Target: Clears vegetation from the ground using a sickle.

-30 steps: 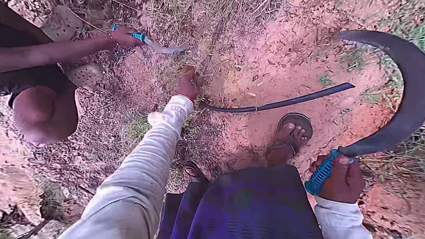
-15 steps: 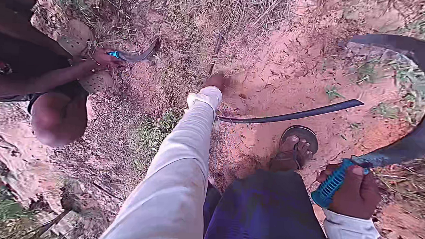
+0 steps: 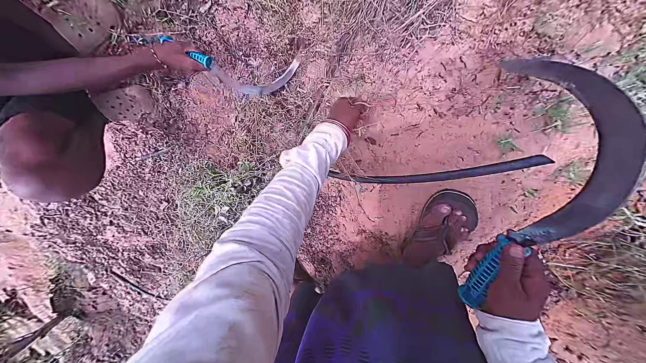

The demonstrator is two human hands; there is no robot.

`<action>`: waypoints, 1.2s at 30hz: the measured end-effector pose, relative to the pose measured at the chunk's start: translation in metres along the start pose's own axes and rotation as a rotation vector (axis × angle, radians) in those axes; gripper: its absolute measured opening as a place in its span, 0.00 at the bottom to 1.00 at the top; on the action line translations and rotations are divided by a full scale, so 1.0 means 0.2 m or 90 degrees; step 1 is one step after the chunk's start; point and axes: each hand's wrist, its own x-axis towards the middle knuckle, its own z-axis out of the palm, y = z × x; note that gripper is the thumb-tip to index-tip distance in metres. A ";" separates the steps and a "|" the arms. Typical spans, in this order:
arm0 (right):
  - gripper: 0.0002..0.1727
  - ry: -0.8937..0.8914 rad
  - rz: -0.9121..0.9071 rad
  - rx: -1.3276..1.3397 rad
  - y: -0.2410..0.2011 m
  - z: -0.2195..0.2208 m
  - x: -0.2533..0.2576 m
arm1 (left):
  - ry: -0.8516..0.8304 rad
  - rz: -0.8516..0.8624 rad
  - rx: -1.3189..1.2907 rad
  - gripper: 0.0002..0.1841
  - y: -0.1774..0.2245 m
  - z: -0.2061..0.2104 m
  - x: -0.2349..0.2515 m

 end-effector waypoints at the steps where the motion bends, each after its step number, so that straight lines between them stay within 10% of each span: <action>1: 0.16 0.002 0.001 0.000 0.01 0.00 0.00 | 0.009 -0.005 -0.006 0.23 -0.04 0.05 -0.04; 14: 0.13 0.058 0.035 0.080 -0.03 0.01 -0.01 | 0.258 -0.060 -0.227 0.16 -0.67 -0.09 -0.70; 22: 0.14 0.033 0.030 0.040 -0.04 0.04 0.01 | 0.388 -0.442 -0.054 0.25 -1.51 -0.29 -1.26; 32: 0.14 -0.005 -0.015 0.005 -0.05 0.00 0.11 | -0.010 0.505 0.496 0.18 0.04 0.13 0.18; 36: 0.12 0.011 0.012 0.026 -0.05 -0.04 0.15 | -0.021 0.457 0.650 0.25 0.26 0.13 0.40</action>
